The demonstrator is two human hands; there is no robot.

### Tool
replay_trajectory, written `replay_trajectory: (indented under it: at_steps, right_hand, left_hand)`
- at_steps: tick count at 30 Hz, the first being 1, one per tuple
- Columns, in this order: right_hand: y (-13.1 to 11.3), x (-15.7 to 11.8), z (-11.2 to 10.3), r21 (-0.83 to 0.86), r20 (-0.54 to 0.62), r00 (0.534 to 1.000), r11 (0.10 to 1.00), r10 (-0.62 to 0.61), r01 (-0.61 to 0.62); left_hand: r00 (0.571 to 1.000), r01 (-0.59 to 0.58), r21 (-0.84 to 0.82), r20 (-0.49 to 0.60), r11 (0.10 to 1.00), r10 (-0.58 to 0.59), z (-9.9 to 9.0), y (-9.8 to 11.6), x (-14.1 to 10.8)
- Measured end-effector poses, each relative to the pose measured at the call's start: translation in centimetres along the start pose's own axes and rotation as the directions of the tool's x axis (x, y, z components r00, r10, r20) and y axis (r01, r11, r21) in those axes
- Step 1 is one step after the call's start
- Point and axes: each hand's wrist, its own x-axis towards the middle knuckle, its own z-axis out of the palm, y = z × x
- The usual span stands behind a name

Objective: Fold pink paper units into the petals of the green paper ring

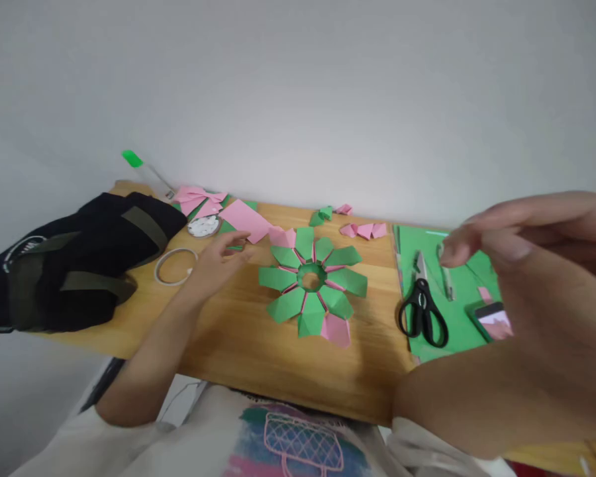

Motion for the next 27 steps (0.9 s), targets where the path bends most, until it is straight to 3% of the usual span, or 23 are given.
replay_trajectory:
  at_steps: [5,10,18,27]
  right_hand:
    - [0.1,0.4,0.3,-0.012,0.083,0.997,1.0,0.004,-0.003]
    - [0.4,0.6,0.8,-0.036,0.123,0.992,0.999,-0.03,0.034]
    - [0.5,1.2,1.7,-0.085,0.163,0.986,0.996,0.014,0.0]
    - [0.6,1.2,2.0,-0.163,0.161,0.982,0.984,0.1,-0.074]
  left_hand:
    - [0.991,0.064,-0.266,0.131,0.962,-0.03,2.8,-1.0,2.9]
    - [0.987,0.086,-0.38,0.158,0.921,-0.027,4.9,-1.3,3.0]
    - [0.988,0.122,-0.38,0.131,0.917,-0.078,5.0,-2.4,2.2]
    - [0.997,0.076,-0.33,0.054,0.941,-0.061,5.1,-2.3,2.0]
